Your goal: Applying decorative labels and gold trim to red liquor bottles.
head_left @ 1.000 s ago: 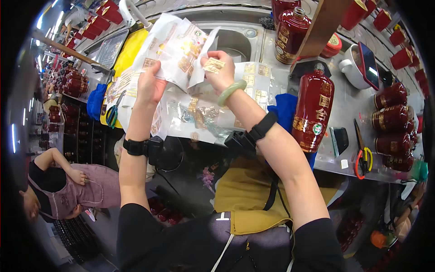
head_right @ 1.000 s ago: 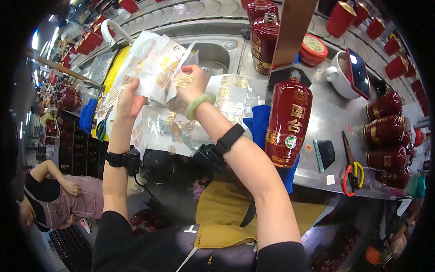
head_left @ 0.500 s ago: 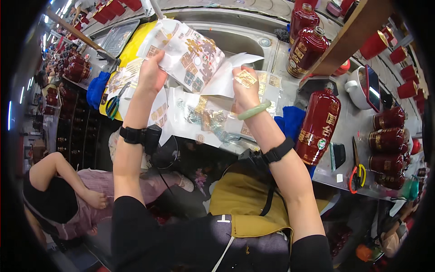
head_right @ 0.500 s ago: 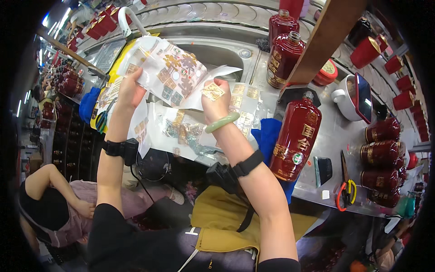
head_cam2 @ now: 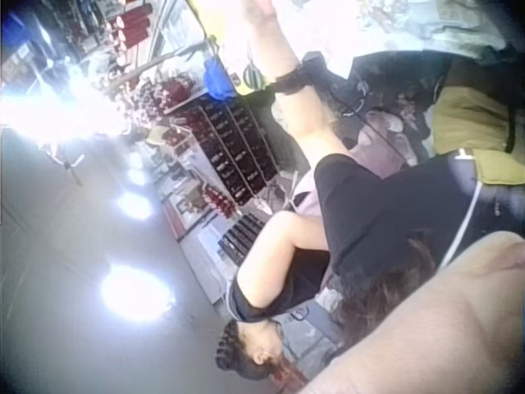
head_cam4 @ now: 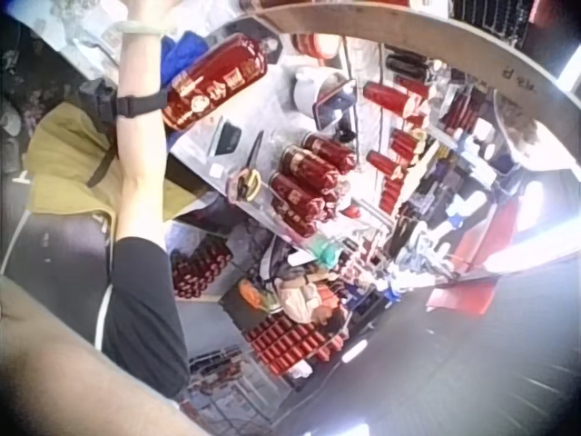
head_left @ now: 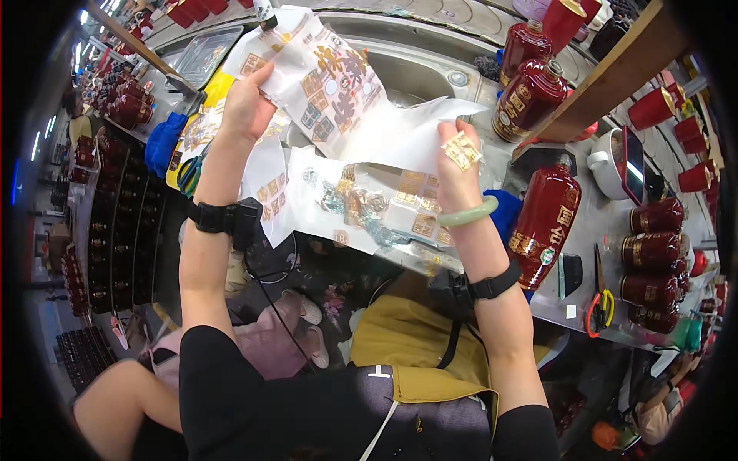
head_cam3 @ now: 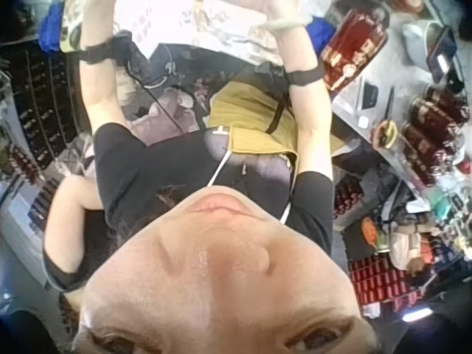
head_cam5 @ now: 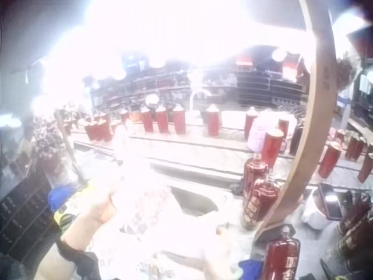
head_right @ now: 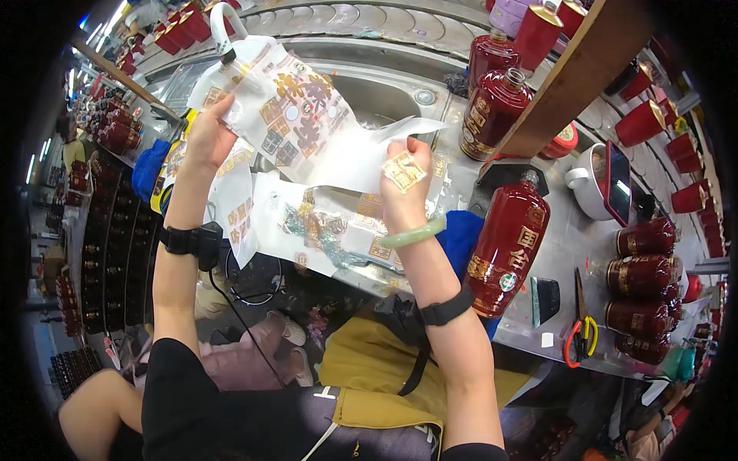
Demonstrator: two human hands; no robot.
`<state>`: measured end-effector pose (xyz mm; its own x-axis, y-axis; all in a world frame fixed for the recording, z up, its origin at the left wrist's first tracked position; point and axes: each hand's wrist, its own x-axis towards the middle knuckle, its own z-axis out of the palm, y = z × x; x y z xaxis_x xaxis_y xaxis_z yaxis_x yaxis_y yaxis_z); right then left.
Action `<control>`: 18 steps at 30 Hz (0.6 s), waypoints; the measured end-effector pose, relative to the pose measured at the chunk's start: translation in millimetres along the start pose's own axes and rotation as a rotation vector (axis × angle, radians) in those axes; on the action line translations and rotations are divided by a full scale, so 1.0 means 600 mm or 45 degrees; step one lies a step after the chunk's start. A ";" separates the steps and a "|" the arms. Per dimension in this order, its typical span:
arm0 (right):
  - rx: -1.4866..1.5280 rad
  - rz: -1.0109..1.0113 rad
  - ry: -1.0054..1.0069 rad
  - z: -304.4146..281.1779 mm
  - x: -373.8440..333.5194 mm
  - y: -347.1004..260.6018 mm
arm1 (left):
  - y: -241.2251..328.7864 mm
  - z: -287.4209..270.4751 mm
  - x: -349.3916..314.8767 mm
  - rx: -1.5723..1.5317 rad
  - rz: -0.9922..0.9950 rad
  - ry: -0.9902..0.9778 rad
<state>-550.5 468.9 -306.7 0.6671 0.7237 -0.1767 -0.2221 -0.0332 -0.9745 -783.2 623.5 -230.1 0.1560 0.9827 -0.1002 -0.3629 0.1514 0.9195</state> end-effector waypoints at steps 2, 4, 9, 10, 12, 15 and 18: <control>0.087 0.012 -0.048 -0.013 0.000 0.002 | -0.004 -0.008 0.003 0.000 0.047 -0.040; 0.095 -0.001 -0.094 -0.024 0.013 0.009 | -0.003 -0.015 0.008 -0.016 0.040 -0.036; 0.240 -0.073 -0.111 -0.006 0.010 -0.045 | -0.007 -0.016 -0.003 -0.046 0.046 -0.057; 0.318 -0.070 -0.112 -0.004 0.012 -0.055 | -0.009 -0.012 -0.011 -0.044 0.038 -0.089; 0.462 -0.088 -0.183 0.001 0.013 -0.078 | -0.018 -0.008 -0.027 -0.062 0.067 -0.114; 0.563 -0.101 -0.236 0.002 0.043 -0.085 | -0.025 0.012 -0.071 -0.058 0.135 -0.157; 0.564 -0.124 -0.266 0.002 0.054 -0.108 | 0.001 0.029 -0.104 -0.002 0.282 -0.131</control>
<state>-515.2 495.3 -249.2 0.5533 0.8329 -0.0125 -0.4768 0.3044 -0.8246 -777.4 560.5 -216.7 0.1650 0.9759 0.1431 -0.4000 -0.0664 0.9141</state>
